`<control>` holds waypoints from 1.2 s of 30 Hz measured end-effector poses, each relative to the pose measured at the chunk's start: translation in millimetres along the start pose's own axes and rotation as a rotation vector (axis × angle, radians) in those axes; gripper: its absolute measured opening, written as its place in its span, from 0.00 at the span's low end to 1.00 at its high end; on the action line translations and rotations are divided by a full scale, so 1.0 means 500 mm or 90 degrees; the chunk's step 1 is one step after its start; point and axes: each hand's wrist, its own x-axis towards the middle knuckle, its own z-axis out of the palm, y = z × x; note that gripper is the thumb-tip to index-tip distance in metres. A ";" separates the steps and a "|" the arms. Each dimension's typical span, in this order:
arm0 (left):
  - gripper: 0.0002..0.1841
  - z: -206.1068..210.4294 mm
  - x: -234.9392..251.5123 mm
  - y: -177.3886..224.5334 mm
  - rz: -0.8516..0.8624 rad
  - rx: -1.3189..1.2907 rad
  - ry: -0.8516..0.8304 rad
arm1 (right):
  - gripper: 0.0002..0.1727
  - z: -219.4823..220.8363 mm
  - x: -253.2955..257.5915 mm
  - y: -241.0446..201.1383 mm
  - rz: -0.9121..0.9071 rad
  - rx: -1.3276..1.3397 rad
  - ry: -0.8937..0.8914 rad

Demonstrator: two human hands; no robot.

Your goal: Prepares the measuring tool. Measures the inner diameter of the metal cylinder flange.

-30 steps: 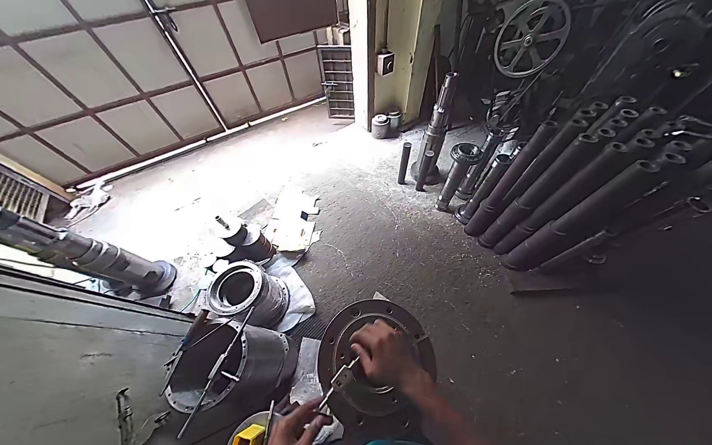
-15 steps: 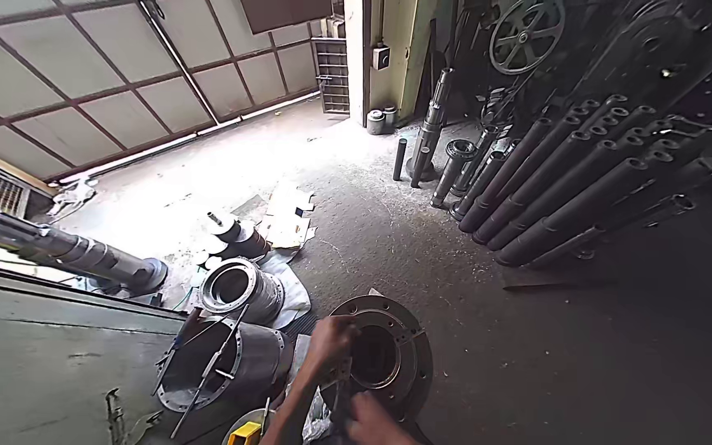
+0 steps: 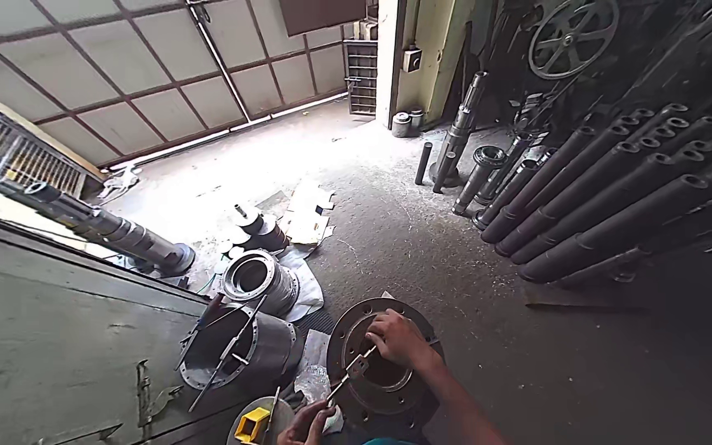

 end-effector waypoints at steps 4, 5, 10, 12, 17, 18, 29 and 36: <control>0.15 0.033 0.008 -0.005 0.049 -0.017 0.107 | 0.25 0.029 -0.036 0.015 -0.002 0.030 -0.015; 0.15 0.029 0.010 -0.007 0.057 0.003 0.101 | 0.24 0.045 -0.053 0.015 -0.013 0.034 0.035; 0.09 0.004 0.024 -0.014 0.077 0.215 0.034 | 0.21 0.056 -0.075 -0.005 0.041 0.050 0.081; 0.07 0.001 0.042 -0.022 0.067 0.149 0.033 | 0.21 0.052 -0.086 -0.013 0.071 0.053 0.076; 0.10 0.011 0.189 0.004 -0.028 -0.020 -0.048 | 0.21 0.062 -0.177 -0.039 0.158 0.230 -0.053; 0.12 0.021 0.221 0.016 -0.037 -0.029 -0.098 | 0.20 0.067 -0.189 -0.052 0.184 0.293 -0.112; 0.24 0.182 0.299 0.128 0.103 0.586 -0.561 | 0.17 0.188 -0.114 -0.216 0.344 0.721 -0.189; 0.20 -0.048 0.129 0.001 0.049 0.296 -0.235 | 0.12 0.064 -0.103 -0.063 0.039 0.216 0.245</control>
